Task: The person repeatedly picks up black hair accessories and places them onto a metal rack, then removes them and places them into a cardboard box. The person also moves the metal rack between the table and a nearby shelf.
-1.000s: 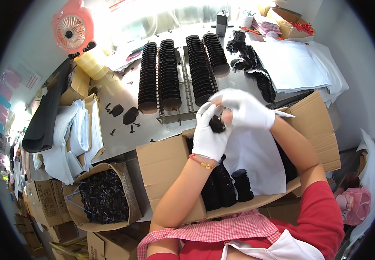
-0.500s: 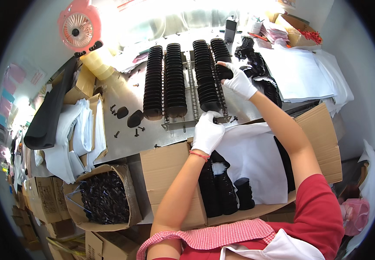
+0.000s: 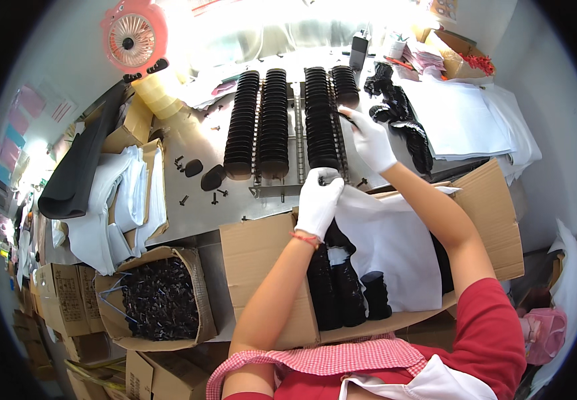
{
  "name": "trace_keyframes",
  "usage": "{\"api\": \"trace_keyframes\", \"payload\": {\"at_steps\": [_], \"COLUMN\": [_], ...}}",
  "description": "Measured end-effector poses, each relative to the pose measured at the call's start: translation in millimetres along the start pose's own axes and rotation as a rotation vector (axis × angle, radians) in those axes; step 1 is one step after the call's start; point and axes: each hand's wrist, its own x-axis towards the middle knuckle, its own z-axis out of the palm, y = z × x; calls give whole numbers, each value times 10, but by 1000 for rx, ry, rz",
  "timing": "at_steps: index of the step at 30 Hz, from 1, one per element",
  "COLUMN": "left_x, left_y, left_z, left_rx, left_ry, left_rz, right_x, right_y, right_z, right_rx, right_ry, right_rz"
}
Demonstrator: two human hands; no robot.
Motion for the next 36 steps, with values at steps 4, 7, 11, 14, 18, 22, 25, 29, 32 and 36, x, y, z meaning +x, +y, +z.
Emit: {"api": "trace_keyframes", "payload": {"at_steps": [4, 7, 11, 14, 18, 22, 25, 29, 32, 36], "left_x": [-370, -394, -412, -204, -126, -95, -75, -56, -17, -20], "left_y": [355, 204, 332, 79, -46, -33, 40, 136, 128, 204], "left_z": [282, 294, 108, 23, 37, -86, -79, -95, -111, -115], "left_rx": [-894, -930, -775, 58, 601, 679, 725, 791, 831, 825], "left_ry": [-111, -1, 41, 71, 95, 44, -19, -85, -102, -106], "left_rz": [-130, -14, -208, 159, 314, 283, 289, 268, 272, 228], "right_x": [-263, -256, 50, 378, 671, 758, 704, 609, 540, 550], "right_y": [-912, -1224, -384, 577, 1167, 970, 868, 674, 711, 642], "right_z": [-461, -577, -558, -312, -114, 119, 225, 403, 579, 685], "right_rx": [272, 281, 228, 89, 535, 682, 498, 330, 43, -237], "right_ry": [-162, -516, -307, -22, -192, -364, -247, -105, 50, -31], "right_rz": [286, -60, 242, 496, 593, 491, 403, 373, 54, -60]}}
